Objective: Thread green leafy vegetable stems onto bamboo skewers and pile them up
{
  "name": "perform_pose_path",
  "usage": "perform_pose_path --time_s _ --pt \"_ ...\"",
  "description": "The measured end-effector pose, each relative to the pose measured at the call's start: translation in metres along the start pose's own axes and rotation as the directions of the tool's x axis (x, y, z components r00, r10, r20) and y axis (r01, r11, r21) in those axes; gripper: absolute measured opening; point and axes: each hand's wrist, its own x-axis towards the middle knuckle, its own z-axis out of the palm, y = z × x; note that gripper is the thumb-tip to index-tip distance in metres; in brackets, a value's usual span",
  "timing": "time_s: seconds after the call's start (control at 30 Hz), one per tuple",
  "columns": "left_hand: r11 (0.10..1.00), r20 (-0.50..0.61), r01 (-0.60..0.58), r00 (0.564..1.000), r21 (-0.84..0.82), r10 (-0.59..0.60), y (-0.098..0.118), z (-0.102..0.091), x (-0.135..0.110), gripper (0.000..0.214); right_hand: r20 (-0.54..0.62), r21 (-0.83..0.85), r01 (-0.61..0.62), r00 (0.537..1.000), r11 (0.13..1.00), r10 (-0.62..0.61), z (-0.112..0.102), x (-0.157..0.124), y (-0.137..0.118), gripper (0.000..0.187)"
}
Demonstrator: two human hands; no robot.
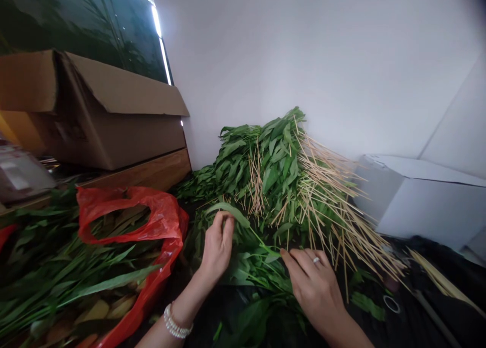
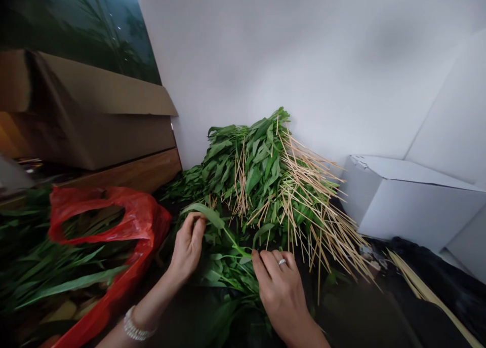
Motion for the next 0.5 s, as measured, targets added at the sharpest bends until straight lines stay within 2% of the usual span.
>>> perform_pose_path --time_s 0.1,0.17,0.23,0.3,0.4,0.5 --pt "0.991 0.003 -0.116 0.993 0.064 0.116 0.013 0.004 -0.011 0.014 0.028 -0.007 -0.015 0.999 1.0 0.016 0.001 0.0 -0.001 0.033" --pt "0.967 0.065 -0.238 0.97 0.088 0.232 0.014 0.007 -0.015 0.012 0.032 -0.016 -0.021 0.999 1.0 0.022 0.0 0.0 -0.001 0.032" --pt "0.906 0.208 -0.402 0.905 0.13 0.371 0.011 0.009 -0.017 0.019 0.035 -0.021 -0.011 0.999 1.0 0.011 0.0 0.001 -0.001 0.031" --pt "0.821 0.361 -0.542 0.813 0.182 0.457 0.006 0.012 -0.017 0.026 0.038 -0.026 0.006 0.999 1.0 -0.005 -0.001 0.001 -0.002 0.031" --pt "0.717 0.518 -0.65 0.717 0.252 0.467 0.002 0.015 -0.018 0.03 0.036 -0.035 0.018 0.999 0.999 -0.017 -0.001 0.0 -0.002 0.031" --pt "0.651 0.601 -0.704 0.659 0.283 0.451 0.001 0.018 -0.017 0.027 0.047 -0.029 0.014 0.999 0.999 -0.013 0.0 -0.001 -0.001 0.031"
